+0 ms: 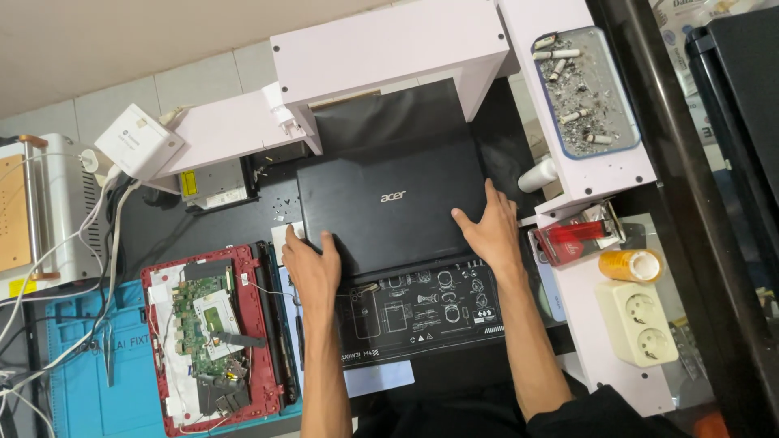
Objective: The person disassembles a laptop to access the internal components.
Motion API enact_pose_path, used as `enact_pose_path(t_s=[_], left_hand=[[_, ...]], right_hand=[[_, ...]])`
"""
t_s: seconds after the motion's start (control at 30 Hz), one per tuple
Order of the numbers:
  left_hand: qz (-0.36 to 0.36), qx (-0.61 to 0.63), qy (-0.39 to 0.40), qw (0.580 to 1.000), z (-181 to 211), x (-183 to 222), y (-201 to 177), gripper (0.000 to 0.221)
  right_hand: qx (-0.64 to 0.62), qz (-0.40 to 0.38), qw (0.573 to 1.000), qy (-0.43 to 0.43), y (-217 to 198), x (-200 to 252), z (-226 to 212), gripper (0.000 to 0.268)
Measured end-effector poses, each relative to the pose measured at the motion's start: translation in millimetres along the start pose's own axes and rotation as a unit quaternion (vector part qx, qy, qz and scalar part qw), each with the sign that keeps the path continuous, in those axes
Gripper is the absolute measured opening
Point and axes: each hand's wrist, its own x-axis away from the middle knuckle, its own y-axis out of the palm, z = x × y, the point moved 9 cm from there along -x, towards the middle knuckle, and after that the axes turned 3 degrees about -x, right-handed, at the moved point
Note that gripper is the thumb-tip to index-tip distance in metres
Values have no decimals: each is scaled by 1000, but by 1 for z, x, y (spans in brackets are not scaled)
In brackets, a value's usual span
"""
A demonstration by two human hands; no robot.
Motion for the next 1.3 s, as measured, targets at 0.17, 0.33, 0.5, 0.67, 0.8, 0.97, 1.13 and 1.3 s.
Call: enact_pose_path(t_s=[0.17, 0.33, 0.5, 0.67, 0.8, 0.97, 1.13, 1.3], left_hand=[[-25, -8, -44, 999, -20, -10, 16, 62], [1, 14, -26, 1000, -8, -6, 3, 56], [-27, 90, -99, 991, -8, 0, -19, 55], [16, 80, -60, 995, -39, -2, -45, 53], [19, 214, -2, 977, -58, -5, -69, 44], [9, 238, -40, 970, -43, 1, -116, 38], [-11, 231, -29, 972, -11, 0, -147, 36], [-46, 257, 106, 959, 80, 0, -165, 40]], right_hand=[[-4, 7, 1000, 26, 1, -5, 8, 91], [-25, 20, 999, 27, 4, -1, 18, 90], [-78, 39, 996, 1, -4, 6, 4, 85], [-130, 37, 991, -6, -18, 19, -15, 76], [-330, -6, 942, 52, -38, 37, -34, 70], [-389, -66, 919, 0, -54, 50, -57, 61], [-479, -99, 872, -39, -96, 75, -91, 65], [-518, -8, 847, -120, -168, 102, -116, 61]])
